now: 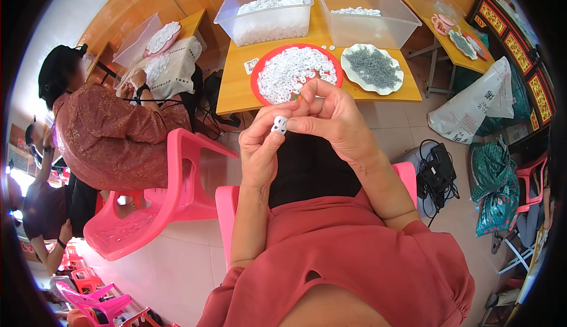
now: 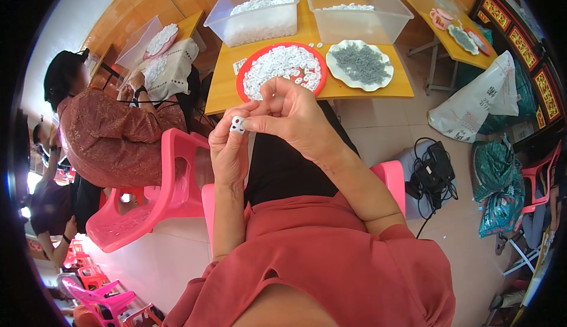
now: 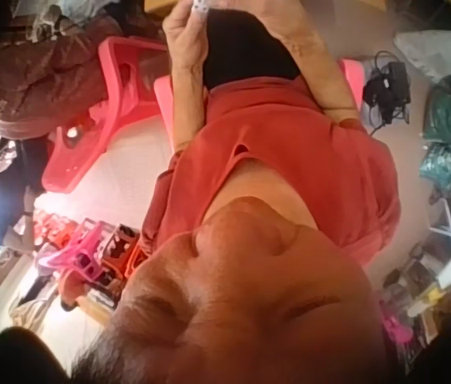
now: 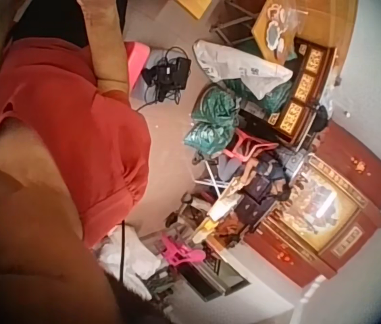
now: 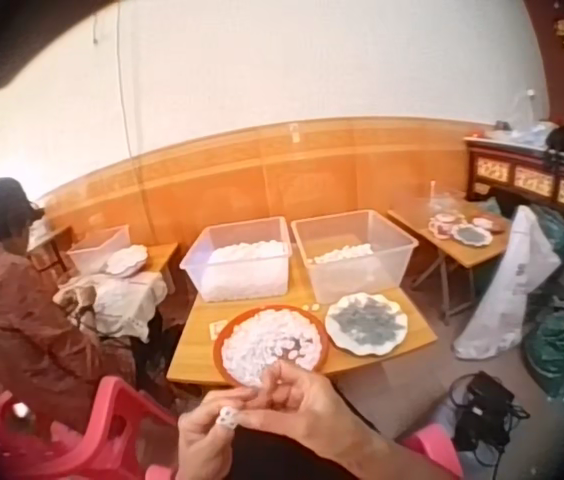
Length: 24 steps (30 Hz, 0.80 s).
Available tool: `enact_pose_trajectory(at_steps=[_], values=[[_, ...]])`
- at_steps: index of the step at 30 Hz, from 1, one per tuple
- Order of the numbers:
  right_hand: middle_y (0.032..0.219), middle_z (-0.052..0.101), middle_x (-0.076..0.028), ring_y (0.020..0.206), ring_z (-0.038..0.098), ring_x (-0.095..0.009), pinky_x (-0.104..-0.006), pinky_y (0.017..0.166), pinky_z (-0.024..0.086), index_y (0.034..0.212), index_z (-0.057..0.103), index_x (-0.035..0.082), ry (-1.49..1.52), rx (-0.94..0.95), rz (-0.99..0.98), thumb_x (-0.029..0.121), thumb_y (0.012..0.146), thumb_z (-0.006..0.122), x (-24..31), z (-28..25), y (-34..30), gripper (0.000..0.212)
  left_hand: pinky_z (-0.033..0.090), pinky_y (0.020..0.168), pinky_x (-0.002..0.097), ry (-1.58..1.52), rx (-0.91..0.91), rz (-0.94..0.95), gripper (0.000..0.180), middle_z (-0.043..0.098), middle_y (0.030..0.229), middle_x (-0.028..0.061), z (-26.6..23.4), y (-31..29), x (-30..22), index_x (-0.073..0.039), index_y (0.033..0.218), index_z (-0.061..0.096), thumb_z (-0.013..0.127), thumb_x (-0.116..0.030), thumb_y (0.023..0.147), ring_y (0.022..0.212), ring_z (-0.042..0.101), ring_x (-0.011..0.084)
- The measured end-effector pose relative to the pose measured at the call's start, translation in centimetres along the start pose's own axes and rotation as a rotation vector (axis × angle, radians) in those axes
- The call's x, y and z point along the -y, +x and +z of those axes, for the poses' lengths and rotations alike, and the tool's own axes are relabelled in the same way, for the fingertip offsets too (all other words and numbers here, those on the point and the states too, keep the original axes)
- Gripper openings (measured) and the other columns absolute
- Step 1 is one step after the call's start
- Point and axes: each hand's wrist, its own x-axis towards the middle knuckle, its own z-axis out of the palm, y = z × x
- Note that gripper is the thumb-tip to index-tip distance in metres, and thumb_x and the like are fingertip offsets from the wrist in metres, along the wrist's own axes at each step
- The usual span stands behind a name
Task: Assembling small plastic components by hand at a workshop table.
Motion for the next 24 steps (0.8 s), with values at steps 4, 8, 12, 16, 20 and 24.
enact_pose_trajectory(at_steps=[4,8,12,16,20,24], values=[[0.088,0.071,-0.003,0.090,0.071,-0.011,-0.0243,0.085,0.056,0.101,0.051,0.011,0.000,-0.004,0.020,-0.006,0.088,0.077,-0.2,-0.3,0.1,0.033,0.045,0.111,0.0416,0.048,-0.045,0.024,0.032,0.069,0.128,0.0181,0.3,0.0,0.0,0.004,0.120,0.073,0.076,-0.017,0.095,0.125,0.062,0.0275],[0.089,0.071,-0.003,0.090,0.071,-0.010,-0.0240,0.085,0.056,0.100,0.051,0.012,-0.024,-0.014,0.036,-0.006,0.088,0.077,-0.2,-0.5,0.2,0.034,0.045,0.111,0.0415,0.076,-0.067,0.042,0.033,0.070,0.127,0.0173,0.4,0.0,0.2,0.004,0.119,0.073,0.077,-0.017,0.094,0.124,0.063,0.0276],[0.091,0.072,-0.004,0.086,0.069,-0.009,-0.0230,0.082,0.054,0.101,0.053,0.010,-0.007,-0.040,0.042,-0.004,0.088,0.078,-0.6,-0.3,0.3,0.032,0.045,0.111,0.0403,0.015,-0.054,0.038,0.032,0.069,0.127,0.0161,0.1,0.0,0.5,0.004,0.120,0.073,0.076,-0.017,0.095,0.123,0.063,0.0264],[0.088,0.074,-0.005,0.076,0.062,-0.006,-0.0221,0.072,0.049,0.104,0.066,0.002,-0.160,0.032,0.079,0.012,0.097,0.075,-0.6,-1.1,0.7,0.015,0.047,0.108,0.0383,-0.139,-0.161,-0.027,0.032,0.068,0.130,0.0143,0.1,-0.2,0.9,0.002,0.122,0.072,0.074,-0.018,0.098,0.118,0.064,0.0225],[0.088,0.072,-0.003,0.069,0.056,-0.005,-0.0219,0.064,0.047,0.099,0.074,0.002,-0.304,0.092,0.145,0.022,0.103,0.068,-1.2,-1.2,0.8,0.022,0.047,0.106,0.0363,-0.061,-0.169,-0.002,0.033,0.067,0.131,0.0132,0.0,-0.1,1.4,0.002,0.124,0.071,0.074,-0.020,0.099,0.117,0.063,0.0204],[0.084,0.072,-0.004,0.067,0.055,-0.005,-0.0219,0.060,0.045,0.097,0.074,0.002,-0.282,0.077,0.103,0.022,0.103,0.068,-2.0,-1.6,0.7,0.023,0.047,0.105,0.0350,-0.027,-0.146,-0.045,0.033,0.067,0.131,0.0128,0.1,-0.5,1.3,0.001,0.124,0.072,0.074,-0.021,0.099,0.120,0.063,0.0205]])
